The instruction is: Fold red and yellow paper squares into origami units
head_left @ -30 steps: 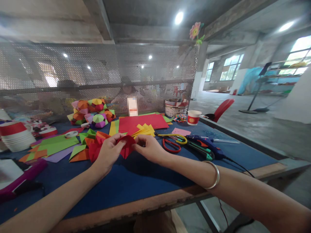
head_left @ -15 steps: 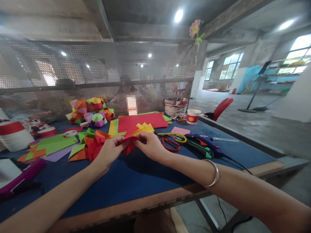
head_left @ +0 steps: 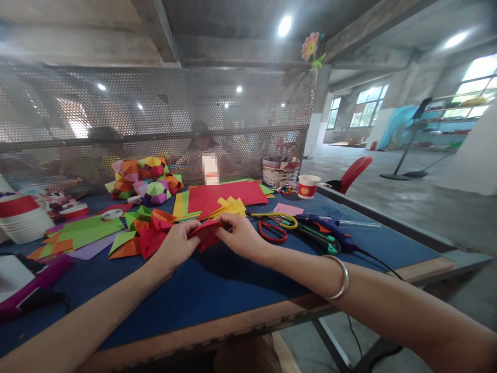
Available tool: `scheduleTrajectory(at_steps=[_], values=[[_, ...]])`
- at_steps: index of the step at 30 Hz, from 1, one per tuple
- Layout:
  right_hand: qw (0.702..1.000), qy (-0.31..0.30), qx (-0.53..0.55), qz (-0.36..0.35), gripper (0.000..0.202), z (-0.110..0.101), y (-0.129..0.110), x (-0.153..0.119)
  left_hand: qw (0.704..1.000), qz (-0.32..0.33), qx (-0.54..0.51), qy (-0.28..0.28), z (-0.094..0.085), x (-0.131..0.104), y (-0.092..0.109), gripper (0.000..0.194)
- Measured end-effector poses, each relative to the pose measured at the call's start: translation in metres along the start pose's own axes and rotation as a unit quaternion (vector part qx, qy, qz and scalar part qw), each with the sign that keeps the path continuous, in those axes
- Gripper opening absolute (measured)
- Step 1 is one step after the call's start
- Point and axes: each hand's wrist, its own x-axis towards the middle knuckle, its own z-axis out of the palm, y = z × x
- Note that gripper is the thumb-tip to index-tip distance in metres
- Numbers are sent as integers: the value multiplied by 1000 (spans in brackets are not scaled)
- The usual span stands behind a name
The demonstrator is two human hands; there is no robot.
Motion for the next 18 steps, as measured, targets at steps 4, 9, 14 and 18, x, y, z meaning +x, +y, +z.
scheduleTrajectory(at_steps=[4, 9, 14, 18], values=[[1000, 13, -2, -7, 16, -1, 3, 2, 1000, -11, -6, -26, -1, 1, -4, 29], [1000, 22, 2, -12, 14, -2, 7, 4, 999, -18, -1, -35, -2, 2, -5, 34], [1000, 25, 5, -8, 13, -1, 9, 5, 1000, -7, 5, -27, -3, 2, -6, 32], [999, 34, 1, -5, 14, -2, 11, 5, 999, -14, 6, -38, -1, 2, -5, 34]])
